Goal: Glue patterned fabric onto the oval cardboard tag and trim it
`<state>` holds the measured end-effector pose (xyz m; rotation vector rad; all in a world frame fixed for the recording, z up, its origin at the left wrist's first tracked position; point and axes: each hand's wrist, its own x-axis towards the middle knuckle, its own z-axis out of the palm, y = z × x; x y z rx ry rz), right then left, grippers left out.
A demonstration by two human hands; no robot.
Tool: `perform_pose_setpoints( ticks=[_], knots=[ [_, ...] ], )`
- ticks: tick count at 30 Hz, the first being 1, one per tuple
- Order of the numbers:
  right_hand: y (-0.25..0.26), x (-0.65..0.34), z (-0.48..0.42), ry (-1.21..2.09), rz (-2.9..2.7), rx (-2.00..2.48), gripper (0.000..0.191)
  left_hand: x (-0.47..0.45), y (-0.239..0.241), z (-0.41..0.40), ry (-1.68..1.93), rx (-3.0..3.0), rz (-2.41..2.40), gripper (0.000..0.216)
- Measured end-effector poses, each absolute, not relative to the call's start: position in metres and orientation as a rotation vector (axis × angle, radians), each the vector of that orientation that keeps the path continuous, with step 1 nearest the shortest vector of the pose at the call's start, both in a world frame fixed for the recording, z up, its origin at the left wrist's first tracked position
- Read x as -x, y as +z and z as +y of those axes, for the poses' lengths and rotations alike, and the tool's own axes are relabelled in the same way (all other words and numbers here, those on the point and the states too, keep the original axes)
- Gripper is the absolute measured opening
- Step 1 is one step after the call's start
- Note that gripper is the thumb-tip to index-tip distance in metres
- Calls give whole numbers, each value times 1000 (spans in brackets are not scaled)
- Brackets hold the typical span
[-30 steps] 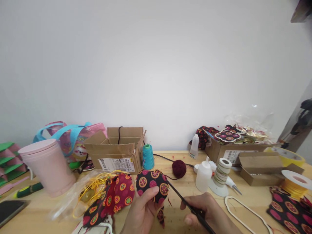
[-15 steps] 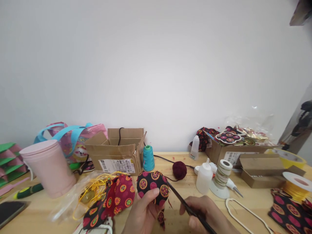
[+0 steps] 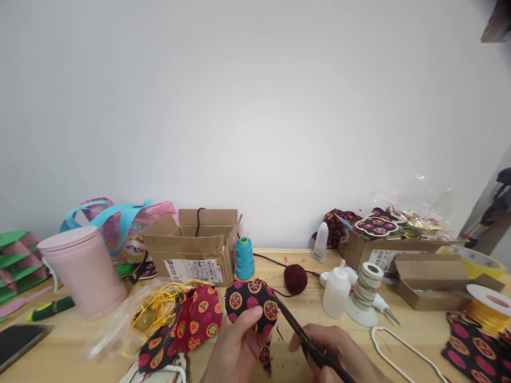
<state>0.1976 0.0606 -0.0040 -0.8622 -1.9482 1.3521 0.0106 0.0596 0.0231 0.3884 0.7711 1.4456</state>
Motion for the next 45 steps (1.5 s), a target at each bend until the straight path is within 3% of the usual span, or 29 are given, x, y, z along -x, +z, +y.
perform_pose_setpoints(
  ticks=[7, 24, 33, 45],
  knots=[
    [6, -197, 51, 1253, -1893, 905, 54, -14, 26, 58, 1422, -385, 790, 14],
    [3, -187, 48, 1013, -1810, 1123, 44, -22, 25, 57, 1355, -461, 845, 13],
    [11, -188, 49, 1018, -1825, 1126, 52, -20, 25, 55, 1314, -484, 835, 12],
    [20, -184, 54, 1128, -1894, 952, 49, -29, 34, 50, 1279, -541, 741, 2]
  ],
)
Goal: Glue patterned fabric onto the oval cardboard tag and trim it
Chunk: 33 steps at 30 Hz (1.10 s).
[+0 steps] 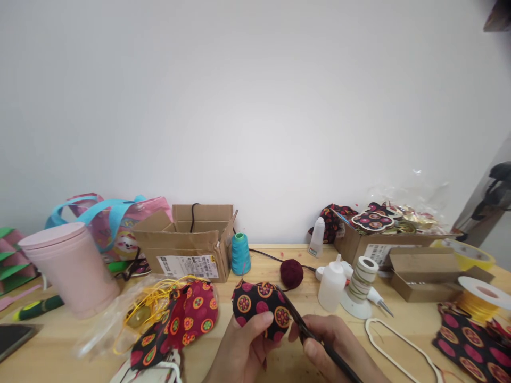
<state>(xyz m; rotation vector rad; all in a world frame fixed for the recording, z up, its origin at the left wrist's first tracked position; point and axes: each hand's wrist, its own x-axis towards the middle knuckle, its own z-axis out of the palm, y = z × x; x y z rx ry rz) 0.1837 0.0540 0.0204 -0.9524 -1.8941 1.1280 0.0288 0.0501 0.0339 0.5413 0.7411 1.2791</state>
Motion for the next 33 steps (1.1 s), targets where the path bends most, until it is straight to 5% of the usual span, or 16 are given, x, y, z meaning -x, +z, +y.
perform_pose_setpoints(
  ticks=[33],
  knots=[
    [20, -174, 55, 1173, -1833, 844, 50, -31, 34, 51, 1308, -513, 732, 8]
  ],
)
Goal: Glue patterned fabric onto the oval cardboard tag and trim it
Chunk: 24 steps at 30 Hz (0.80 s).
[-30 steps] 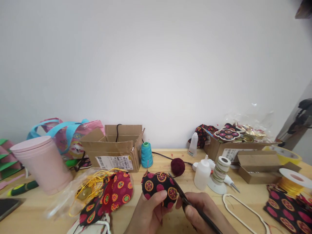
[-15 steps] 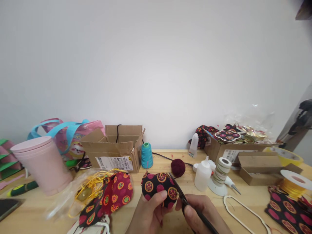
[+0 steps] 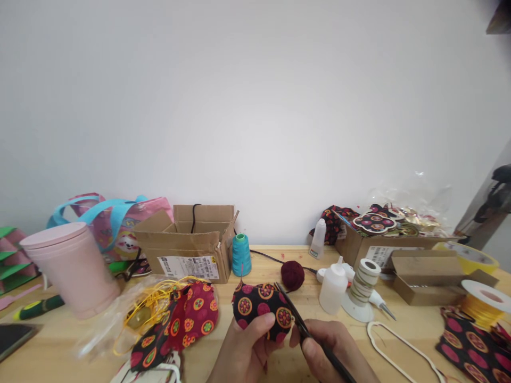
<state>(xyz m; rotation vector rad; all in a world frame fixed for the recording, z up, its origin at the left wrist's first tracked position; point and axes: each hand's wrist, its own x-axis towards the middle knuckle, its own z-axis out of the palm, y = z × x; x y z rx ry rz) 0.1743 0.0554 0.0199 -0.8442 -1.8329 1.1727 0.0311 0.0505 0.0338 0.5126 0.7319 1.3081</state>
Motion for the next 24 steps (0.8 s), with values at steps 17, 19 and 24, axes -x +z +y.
perform_pose_setpoints(
  ticks=[17, 19, 24],
  knots=[
    [10, -183, 60, 1305, -1724, 875, 59, -14, 35, 59, 1372, -594, 923, 21],
    [6, -182, 64, 1319, -1736, 847, 61, -14, 34, 61, 1386, -601, 920, 20],
    [6, -183, 62, 1198, -1790, 925, 54, -14, 32, 60, 1356, -628, 850, 15]
  ],
)
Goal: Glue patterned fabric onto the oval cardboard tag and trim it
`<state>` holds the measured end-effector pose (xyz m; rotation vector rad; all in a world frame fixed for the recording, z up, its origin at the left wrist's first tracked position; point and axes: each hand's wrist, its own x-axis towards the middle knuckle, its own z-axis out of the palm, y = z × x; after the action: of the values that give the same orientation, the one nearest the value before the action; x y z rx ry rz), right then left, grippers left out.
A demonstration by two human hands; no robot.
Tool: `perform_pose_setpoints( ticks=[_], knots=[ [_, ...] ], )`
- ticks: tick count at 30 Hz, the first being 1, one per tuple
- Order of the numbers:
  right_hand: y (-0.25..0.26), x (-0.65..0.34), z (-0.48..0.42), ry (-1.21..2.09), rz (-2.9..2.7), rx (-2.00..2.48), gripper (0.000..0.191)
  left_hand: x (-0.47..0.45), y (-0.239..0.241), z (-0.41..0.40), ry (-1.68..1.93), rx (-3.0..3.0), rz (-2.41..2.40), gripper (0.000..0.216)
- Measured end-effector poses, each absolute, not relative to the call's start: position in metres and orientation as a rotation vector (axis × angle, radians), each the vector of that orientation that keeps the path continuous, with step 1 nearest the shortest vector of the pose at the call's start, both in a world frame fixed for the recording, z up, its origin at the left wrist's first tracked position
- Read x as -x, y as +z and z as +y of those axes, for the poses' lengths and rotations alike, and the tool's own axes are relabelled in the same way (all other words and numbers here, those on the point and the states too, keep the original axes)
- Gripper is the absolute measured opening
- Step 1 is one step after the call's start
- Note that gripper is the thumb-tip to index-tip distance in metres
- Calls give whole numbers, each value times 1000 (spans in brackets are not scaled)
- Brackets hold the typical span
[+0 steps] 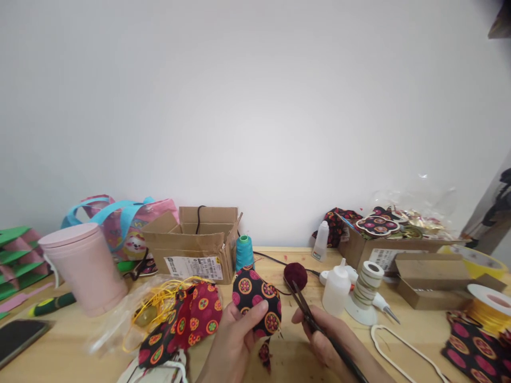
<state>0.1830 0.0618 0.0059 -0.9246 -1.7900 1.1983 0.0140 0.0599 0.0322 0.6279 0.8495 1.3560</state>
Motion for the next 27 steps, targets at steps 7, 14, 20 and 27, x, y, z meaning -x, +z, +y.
perform_pose_setpoints(
  ticks=[7, 14, 20, 27],
  knots=[
    [4, -179, 49, 1147, -1783, 1064, 52, -24, 31, 57, 1332, -675, 806, 8],
    [22, -177, 50, 1192, -1835, 1021, 51, -25, 28, 58, 1281, -652, 792, 12],
    [26, -178, 50, 1173, -1892, 998, 51, -24, 28, 57, 1279, -678, 816, 12],
    [26, -178, 50, 1161, -1881, 1027, 53, -23, 31, 56, 1294, -679, 841, 10]
  ],
)
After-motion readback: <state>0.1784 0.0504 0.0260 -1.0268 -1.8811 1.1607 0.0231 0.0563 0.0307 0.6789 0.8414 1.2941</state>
